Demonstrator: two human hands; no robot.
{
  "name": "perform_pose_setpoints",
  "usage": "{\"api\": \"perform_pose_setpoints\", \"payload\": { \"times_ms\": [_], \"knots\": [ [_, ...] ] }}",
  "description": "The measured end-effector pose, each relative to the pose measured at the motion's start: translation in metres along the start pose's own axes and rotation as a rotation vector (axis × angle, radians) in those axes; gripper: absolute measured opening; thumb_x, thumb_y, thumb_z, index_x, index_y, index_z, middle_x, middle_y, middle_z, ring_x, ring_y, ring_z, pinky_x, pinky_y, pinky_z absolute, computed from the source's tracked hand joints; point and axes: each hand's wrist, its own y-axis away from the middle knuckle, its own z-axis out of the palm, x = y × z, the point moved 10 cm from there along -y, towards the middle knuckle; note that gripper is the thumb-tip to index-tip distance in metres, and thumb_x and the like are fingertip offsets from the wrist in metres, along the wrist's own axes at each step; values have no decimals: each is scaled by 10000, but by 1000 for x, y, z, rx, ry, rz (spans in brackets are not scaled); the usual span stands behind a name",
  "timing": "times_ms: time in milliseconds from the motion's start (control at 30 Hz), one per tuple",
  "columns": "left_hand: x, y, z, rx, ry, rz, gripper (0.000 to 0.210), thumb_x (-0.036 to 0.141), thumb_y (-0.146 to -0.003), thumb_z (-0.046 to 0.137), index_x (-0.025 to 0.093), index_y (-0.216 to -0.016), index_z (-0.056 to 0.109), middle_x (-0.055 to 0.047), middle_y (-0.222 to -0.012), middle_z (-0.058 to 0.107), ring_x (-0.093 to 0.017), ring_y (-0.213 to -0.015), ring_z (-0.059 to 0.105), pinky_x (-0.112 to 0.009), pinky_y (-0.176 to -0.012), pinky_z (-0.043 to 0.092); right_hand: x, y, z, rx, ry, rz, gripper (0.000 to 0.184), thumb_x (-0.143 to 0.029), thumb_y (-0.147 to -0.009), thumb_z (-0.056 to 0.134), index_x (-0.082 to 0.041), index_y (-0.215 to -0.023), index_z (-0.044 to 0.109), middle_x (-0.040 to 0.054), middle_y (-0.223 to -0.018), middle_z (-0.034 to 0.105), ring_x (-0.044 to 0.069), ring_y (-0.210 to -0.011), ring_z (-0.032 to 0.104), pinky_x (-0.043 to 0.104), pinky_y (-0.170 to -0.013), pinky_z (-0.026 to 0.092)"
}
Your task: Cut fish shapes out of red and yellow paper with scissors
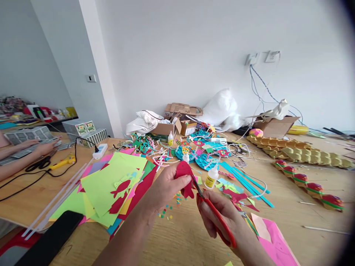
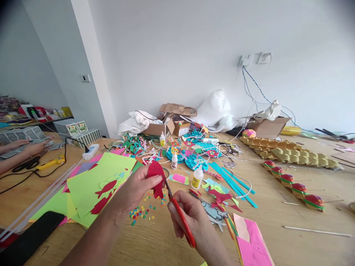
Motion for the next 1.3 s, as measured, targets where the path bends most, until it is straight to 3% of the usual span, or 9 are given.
{"api": "perform_pose_setpoints", "payload": {
  "times_ms": [167, 367, 1300],
  "knots": [
    [-1, 2, -2, 14, 7, -9, 138, 284, -760, 580, 154, -735, 539, 22, -674, 518, -80, -588, 441, -196, -572, 378, -7, 1, 2, 8, -21, 22, 508, -692, -666, 563, -207, -607, 422, -64, -387, 448, 74, -349, 370, 201, -364, 244],
    [-1, 2, 3, -25, 21, -15, 126, 275, -768, 568, 153, -748, 538, 9, -688, 526, -86, -601, 453, -202, -572, 388, -1, 0, 1, -9, -48, -23, 459, -638, -749, 529, -203, -637, 436, -71, -387, 436, 77, -349, 375, 201, -363, 236],
    [0, 2, 1, -40, -13, -12, 165, 302, -756, 577, 155, -701, 525, 28, -637, 506, -82, -566, 432, -203, -551, 371, 5, -1, -3, -9, -17, 0, 511, -690, -698, 541, -200, -629, 413, -105, -358, 379, 35, -299, 268, 169, -350, 166]
  ]
}}
